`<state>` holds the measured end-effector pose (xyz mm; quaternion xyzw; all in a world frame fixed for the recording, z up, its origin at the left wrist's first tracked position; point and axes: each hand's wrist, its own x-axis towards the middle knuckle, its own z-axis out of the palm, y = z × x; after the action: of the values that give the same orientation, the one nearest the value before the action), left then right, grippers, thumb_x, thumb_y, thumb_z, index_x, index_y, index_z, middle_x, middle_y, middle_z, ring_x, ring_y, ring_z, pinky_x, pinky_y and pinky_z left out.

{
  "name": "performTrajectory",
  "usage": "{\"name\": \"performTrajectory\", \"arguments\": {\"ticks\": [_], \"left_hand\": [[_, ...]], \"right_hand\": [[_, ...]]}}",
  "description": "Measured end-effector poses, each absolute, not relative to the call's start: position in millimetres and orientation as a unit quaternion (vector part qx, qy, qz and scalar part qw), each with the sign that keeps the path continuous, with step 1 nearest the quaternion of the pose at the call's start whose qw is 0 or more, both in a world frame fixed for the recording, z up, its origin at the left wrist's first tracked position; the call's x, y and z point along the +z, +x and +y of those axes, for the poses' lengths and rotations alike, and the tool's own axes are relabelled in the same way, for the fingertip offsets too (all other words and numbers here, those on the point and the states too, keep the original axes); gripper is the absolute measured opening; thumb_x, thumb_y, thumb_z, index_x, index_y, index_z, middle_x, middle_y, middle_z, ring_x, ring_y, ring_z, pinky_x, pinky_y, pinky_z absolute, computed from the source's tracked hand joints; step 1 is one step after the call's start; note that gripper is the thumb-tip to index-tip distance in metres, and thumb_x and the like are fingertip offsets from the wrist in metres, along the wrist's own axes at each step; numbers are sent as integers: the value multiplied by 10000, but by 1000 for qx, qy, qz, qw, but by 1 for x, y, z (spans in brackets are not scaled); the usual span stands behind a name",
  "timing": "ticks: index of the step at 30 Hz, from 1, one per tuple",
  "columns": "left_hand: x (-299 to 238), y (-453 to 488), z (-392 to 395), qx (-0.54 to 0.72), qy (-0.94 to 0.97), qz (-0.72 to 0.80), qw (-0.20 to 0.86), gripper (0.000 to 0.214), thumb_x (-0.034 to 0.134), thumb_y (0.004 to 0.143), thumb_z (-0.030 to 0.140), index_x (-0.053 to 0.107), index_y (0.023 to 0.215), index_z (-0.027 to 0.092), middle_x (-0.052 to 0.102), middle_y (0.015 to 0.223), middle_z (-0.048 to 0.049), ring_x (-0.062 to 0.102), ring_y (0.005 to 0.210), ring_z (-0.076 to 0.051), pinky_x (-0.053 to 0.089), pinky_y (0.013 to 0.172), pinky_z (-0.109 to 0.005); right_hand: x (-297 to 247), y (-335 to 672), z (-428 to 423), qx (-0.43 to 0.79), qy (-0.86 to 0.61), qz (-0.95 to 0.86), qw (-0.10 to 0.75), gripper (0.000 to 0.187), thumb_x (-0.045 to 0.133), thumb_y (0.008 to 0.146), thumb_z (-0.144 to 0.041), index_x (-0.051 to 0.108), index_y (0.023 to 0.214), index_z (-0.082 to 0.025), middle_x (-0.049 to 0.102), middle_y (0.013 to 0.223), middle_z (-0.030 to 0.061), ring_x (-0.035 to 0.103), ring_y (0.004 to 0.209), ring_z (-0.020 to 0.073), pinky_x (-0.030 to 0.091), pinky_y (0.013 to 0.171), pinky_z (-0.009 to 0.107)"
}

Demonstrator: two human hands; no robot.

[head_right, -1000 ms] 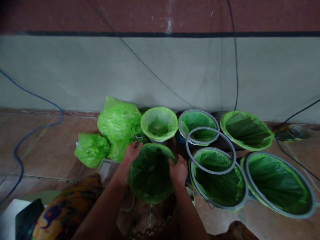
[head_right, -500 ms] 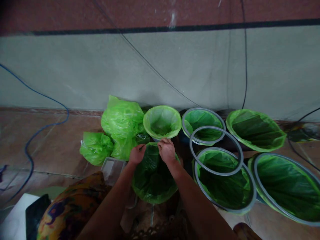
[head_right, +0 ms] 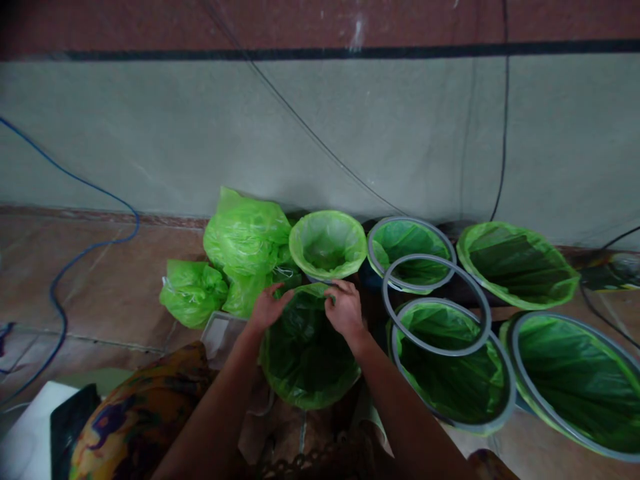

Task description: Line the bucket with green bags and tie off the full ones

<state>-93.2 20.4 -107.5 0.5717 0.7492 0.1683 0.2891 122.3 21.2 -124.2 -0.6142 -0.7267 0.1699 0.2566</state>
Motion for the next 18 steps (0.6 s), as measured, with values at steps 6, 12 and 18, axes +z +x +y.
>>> {"name": "performTrajectory", "arguments": {"ticks": [6, 12, 18], "left_hand": [[-104, -76, 42, 107, 616, 726, 285, 326, 477, 954, 386, 749, 931, 206, 755, 963, -83, 687, 882, -191, 492, 798, -279], [-111, -74, 34, 104, 647, 711, 255, 282, 541, 920, 411, 743, 994, 228, 751, 1003, -66, 682, 920, -192, 484, 825, -276], [-116, -76, 25, 27, 647, 722, 243, 225, 548, 884, 271, 689, 1049, 212, 738, 1018, -93, 682, 990, -236, 498, 851, -322]], "right_hand": [[-128, 116, 42, 230, -644, -699, 212, 220, 540, 896, -233, 728, 1009, -219, 736, 1055, 64, 643, 1006, 204, 470, 935, 334], [-139, 120, 40, 248, -608, -737, 158, 250, 574, 887, -195, 705, 1098, -222, 736, 1101, 63, 671, 1023, 201, 476, 920, 301], [-136, 123, 41, 239, -609, -747, 119, 224, 570, 883, -186, 709, 1058, -204, 742, 1049, 74, 680, 959, 206, 469, 852, 280]]}}
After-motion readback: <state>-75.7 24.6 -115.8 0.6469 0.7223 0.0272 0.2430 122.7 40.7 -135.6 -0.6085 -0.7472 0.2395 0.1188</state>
